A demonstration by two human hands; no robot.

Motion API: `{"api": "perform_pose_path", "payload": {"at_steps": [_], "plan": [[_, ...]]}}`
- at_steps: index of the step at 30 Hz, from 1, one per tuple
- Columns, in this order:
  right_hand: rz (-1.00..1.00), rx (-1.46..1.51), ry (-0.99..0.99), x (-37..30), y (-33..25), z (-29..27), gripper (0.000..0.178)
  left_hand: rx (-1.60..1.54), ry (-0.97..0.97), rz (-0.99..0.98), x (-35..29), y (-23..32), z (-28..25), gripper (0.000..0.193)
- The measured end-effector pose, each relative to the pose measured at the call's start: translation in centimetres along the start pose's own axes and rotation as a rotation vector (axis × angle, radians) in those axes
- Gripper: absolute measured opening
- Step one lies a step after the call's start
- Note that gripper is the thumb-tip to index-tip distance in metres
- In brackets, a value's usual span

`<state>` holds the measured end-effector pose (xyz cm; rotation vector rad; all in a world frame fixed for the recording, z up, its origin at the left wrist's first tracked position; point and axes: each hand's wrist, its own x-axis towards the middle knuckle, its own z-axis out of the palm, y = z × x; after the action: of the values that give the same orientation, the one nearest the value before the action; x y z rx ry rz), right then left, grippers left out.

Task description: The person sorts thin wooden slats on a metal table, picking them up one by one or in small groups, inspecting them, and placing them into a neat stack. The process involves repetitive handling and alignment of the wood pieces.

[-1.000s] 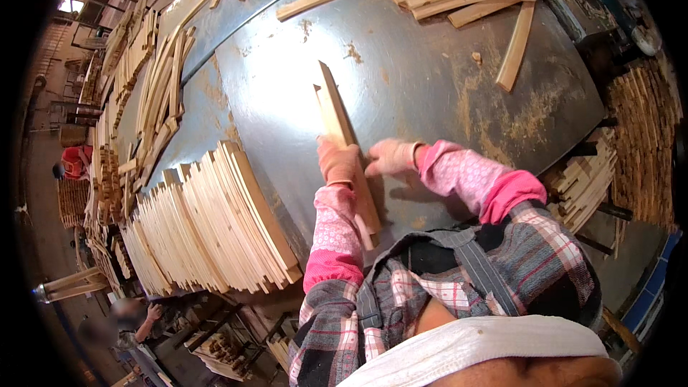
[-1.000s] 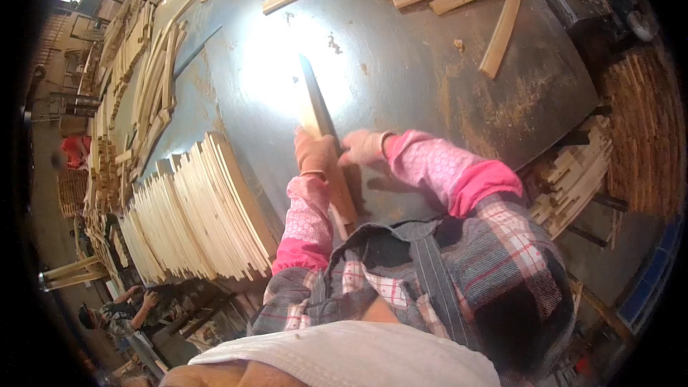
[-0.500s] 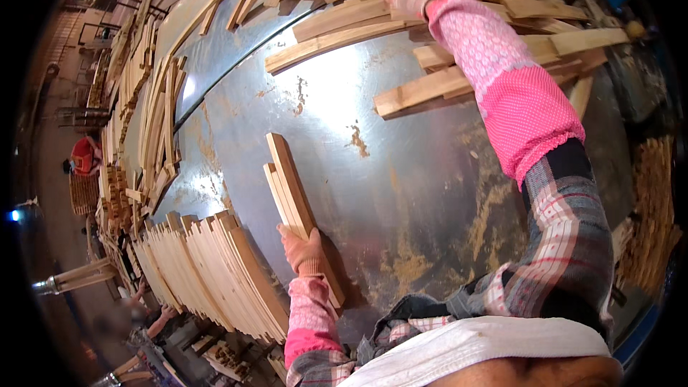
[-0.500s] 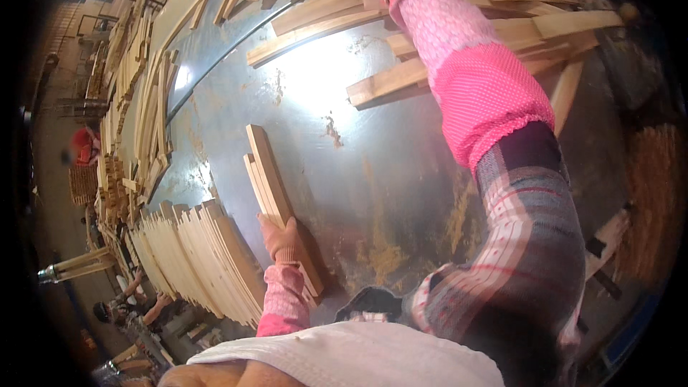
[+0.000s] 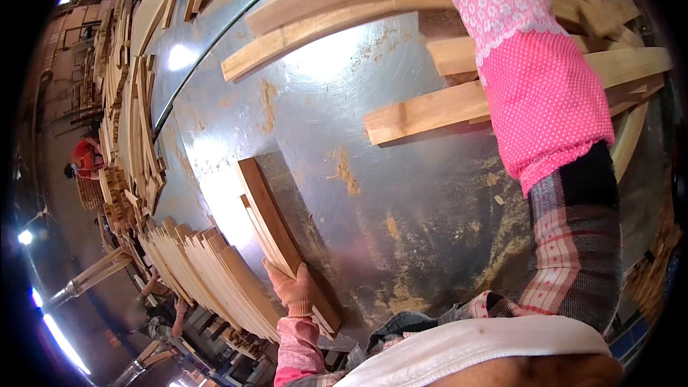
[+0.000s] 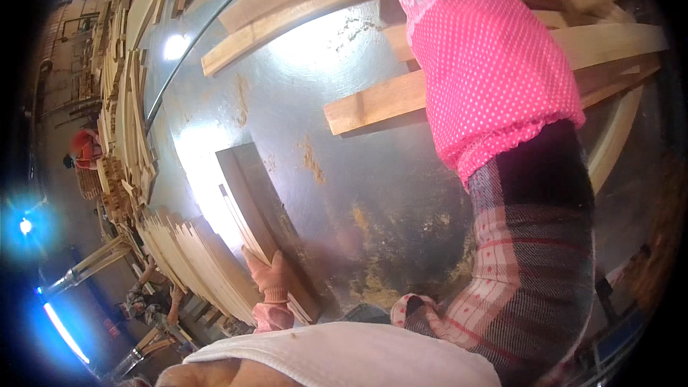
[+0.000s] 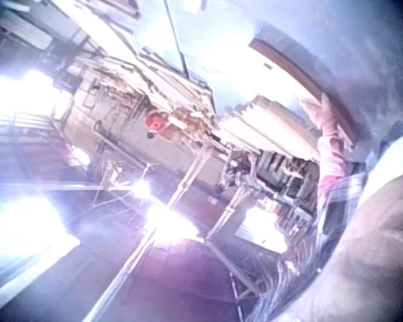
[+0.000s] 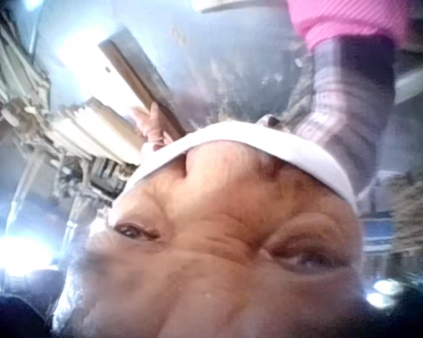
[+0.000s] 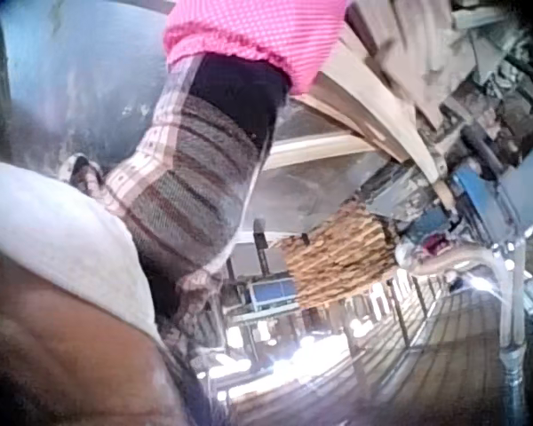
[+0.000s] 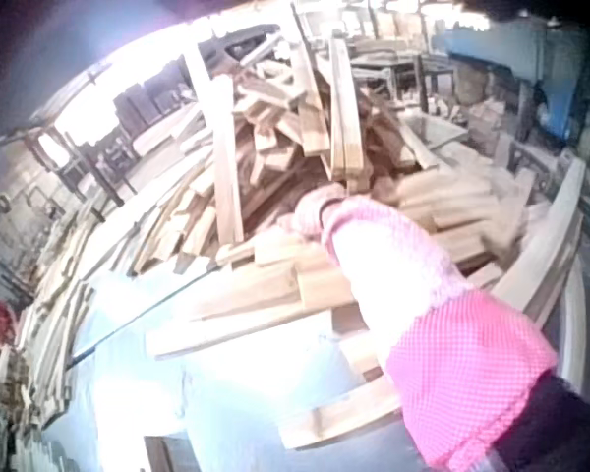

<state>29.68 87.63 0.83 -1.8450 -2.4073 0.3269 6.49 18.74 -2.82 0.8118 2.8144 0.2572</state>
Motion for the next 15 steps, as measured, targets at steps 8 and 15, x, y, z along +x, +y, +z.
{"api": "perform_pose_path", "payload": {"at_steps": [8,15], "plan": [[-0.188,-0.07,-0.405,-13.3,-0.9,-1.5,0.064,-0.016,-0.068,-0.118,1.4,0.7,-0.4,0.103],[-0.368,-0.095,-0.728,-31.6,-0.5,-4.0,0.053,-0.059,-0.09,-0.065,0.4,3.2,-2.2,0.096]]}}
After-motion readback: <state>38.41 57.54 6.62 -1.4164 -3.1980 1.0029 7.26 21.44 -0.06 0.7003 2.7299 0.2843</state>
